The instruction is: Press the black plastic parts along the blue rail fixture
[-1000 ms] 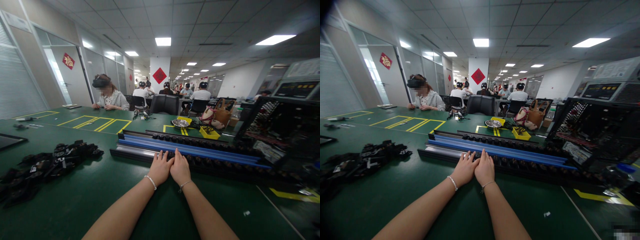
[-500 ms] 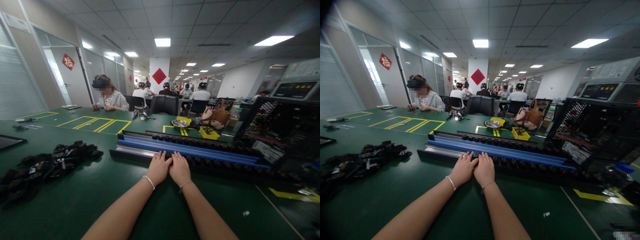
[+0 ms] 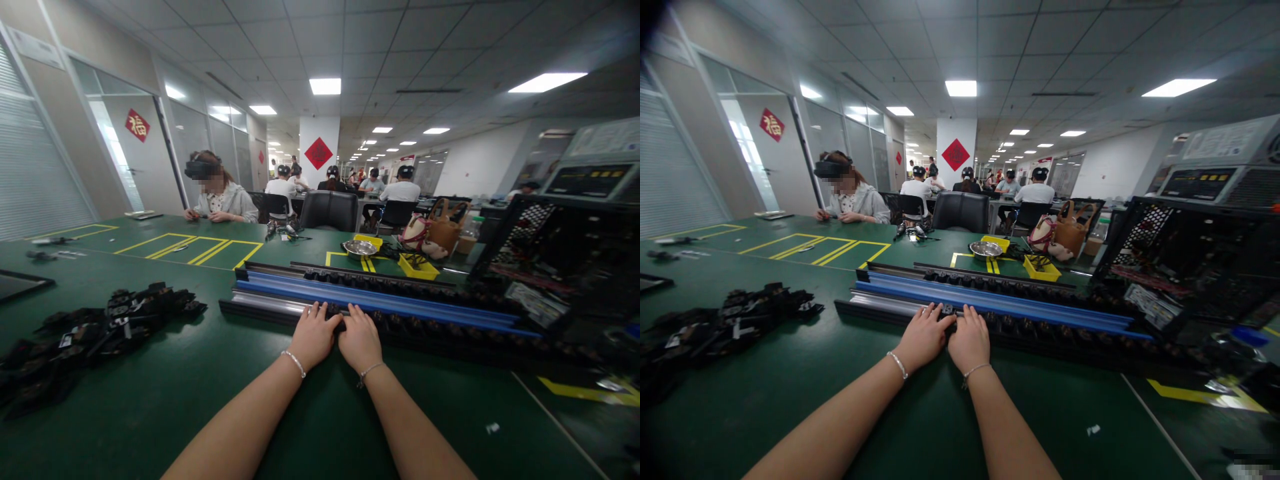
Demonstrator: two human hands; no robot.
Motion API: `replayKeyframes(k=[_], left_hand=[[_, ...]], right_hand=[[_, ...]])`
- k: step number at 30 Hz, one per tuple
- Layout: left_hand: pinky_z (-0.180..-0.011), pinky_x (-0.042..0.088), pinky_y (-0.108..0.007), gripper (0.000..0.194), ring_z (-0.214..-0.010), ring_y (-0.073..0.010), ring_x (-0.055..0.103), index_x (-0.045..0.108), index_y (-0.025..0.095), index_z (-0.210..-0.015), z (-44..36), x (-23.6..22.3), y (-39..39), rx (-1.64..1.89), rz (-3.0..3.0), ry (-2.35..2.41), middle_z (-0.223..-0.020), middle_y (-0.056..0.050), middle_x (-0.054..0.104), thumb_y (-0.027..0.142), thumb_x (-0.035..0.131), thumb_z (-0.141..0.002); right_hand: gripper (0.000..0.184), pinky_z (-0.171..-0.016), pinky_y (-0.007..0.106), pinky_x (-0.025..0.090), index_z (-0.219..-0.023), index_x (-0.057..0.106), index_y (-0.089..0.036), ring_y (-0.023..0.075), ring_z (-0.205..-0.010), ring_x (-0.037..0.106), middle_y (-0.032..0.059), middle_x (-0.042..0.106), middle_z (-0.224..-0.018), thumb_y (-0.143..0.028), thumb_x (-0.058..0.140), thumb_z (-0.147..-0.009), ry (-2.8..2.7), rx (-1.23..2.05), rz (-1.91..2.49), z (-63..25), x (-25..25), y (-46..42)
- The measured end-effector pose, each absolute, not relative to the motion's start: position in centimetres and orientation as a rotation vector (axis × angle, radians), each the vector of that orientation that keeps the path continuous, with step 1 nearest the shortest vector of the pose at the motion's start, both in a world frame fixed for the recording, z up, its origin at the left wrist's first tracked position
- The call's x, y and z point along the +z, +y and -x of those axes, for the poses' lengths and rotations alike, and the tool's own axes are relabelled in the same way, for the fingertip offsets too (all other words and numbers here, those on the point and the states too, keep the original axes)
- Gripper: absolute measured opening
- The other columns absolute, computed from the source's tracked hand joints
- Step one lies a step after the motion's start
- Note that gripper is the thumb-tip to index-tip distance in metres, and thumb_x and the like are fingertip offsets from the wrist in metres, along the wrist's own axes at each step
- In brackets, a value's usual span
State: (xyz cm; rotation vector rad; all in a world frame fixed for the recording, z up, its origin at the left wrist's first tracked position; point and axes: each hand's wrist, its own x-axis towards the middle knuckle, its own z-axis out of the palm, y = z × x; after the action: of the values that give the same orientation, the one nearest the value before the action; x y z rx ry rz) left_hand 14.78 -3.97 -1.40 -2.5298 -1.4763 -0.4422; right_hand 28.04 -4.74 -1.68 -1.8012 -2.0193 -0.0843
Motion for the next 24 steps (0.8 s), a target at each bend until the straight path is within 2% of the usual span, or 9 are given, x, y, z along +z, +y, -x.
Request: replayKeyframes(k=[24], left_hand=[[-0.103, 0.032, -0.045, 0.044, -0.128, -0.0275, 0.038, 0.050, 0.029, -0.127, -13.3, -1.3, -3.7, -0.459, 2.497, -1.531, -0.137, -0.010, 0.047, 0.025, 0.049, -0.083]], right_hand=[[0.035, -0.105, 0.037, 0.027, -0.097, 0.066, -0.008, 0.0250, -0.130, 0.036, 0.0157, 0.046, -0.137, -0.012, 0.044, -0.071, -2.051, -0.141, 1.787, -28.1, -1.5, -4.7]])
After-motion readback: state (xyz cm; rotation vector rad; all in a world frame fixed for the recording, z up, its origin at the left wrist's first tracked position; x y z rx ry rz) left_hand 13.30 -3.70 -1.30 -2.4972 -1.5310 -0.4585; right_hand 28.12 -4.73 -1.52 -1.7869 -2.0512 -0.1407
